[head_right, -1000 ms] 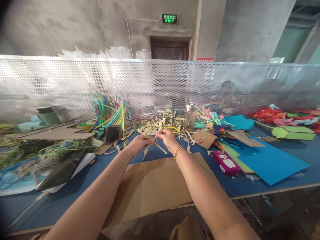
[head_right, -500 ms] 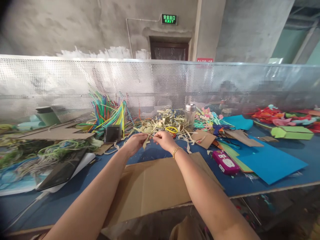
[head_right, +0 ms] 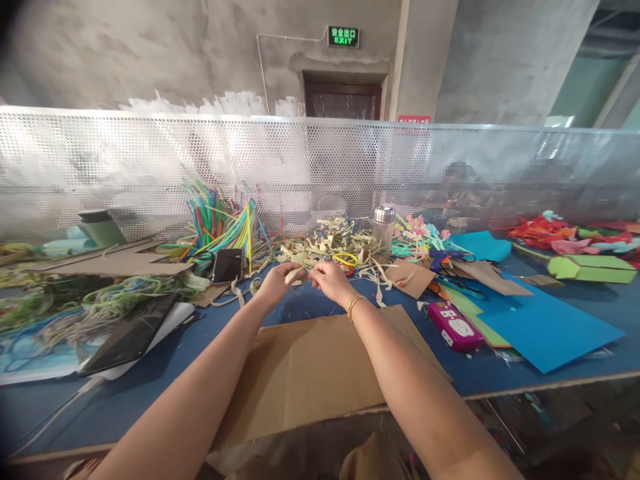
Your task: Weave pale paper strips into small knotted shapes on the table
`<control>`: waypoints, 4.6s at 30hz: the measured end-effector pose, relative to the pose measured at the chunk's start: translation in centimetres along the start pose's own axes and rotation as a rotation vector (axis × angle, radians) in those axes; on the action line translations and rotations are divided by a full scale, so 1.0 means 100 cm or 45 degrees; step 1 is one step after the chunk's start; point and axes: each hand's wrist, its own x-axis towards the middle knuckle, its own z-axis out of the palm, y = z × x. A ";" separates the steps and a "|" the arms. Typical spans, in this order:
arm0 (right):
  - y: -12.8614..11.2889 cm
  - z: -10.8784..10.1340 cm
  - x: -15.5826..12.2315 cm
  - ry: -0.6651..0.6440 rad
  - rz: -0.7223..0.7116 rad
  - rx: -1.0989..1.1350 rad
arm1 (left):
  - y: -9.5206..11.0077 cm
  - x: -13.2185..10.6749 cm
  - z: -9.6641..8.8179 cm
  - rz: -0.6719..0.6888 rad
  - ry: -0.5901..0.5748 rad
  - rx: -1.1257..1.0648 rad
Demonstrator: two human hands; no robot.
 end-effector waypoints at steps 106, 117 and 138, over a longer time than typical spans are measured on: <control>-0.020 0.000 -0.008 0.357 -0.532 -0.660 | 0.005 0.002 0.000 0.329 0.378 0.316; -0.021 -0.009 -0.006 0.377 -0.497 -0.635 | -0.001 0.004 0.005 0.123 0.290 0.003; -0.011 -0.004 -0.002 0.399 -0.403 -0.384 | 0.007 -0.002 0.012 -0.004 0.084 -0.423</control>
